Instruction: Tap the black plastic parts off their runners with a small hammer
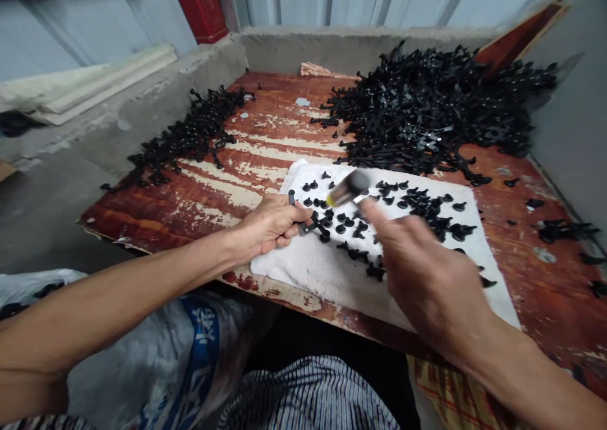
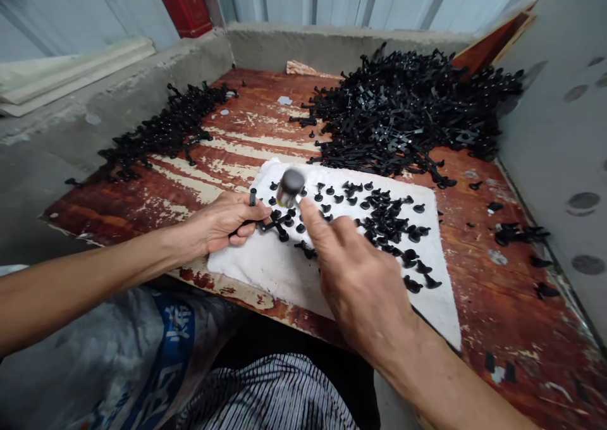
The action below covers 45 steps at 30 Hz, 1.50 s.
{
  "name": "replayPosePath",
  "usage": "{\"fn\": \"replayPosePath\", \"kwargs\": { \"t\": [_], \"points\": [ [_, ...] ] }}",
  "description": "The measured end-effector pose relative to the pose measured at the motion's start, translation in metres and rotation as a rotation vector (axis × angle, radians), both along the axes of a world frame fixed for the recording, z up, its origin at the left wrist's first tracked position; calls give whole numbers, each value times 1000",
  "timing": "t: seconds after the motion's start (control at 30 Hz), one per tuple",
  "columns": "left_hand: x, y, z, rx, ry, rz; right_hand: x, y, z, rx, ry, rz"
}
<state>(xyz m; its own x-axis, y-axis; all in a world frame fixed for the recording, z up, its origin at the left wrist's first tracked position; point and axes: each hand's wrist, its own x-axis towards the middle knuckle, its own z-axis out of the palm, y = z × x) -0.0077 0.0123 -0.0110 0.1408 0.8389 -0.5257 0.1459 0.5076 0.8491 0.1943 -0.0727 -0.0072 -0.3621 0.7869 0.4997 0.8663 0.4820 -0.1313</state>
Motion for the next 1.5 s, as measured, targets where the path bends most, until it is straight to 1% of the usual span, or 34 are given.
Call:
{"fn": "replayPosePath", "kwargs": {
  "t": [0.07, 0.2, 0.27, 0.3, 0.33, 0.43, 0.53, 0.6, 0.7, 0.77, 0.83, 1.0, 1.1, 1.17, 1.3, 1.5],
  "points": [
    [1, -1, 0, -3, 9, -2, 0, 0, -2, -38, -102, 4],
    [3, -1, 2, -15, -3, -12, -2, 2, -8, -26, -53, -14],
    [2, -1, 5, -29, 3, -4, -1, 2, -9, -38, -117, -8],
    [1, -1, 6, -30, -1, -13, 0, 2, -8, -54, -108, -3],
    [0, -2, 7, -20, -6, -32, 1, 2, -7, -58, -52, 1],
    [-6, -6, 9, 59, -2, -140, 8, -3, 1, -22, 209, 19],
    [-7, -14, 10, 110, 18, -282, 17, -10, 4, 14, 330, 14],
    [-3, -18, 10, 129, 37, -384, 22, -15, 0, 11, 353, -1],
    [7, -20, 12, 221, 107, -504, 29, -21, -10, -11, 368, -33],
    [12, -19, 14, 266, 188, -550, 32, -25, -15, -23, 370, -48],
    [15, -16, 15, 271, 267, -584, 35, -28, -16, -28, 366, -60],
    [13, -6, 8, 334, 321, -679, 39, -34, -15, -42, 372, -67],
    [11, -3, 3, 368, 336, -711, 40, -35, -17, -41, 394, -56],
    [11, -2, 1, 371, 348, -707, 39, -35, -17, -58, 397, -59],
    [11, -2, 1, 377, 360, -704, 37, -36, -17, -90, 393, -80],
    [11, -2, 1, 386, 361, -714, 37, -35, -19, -80, 394, -74]
  ]
}}
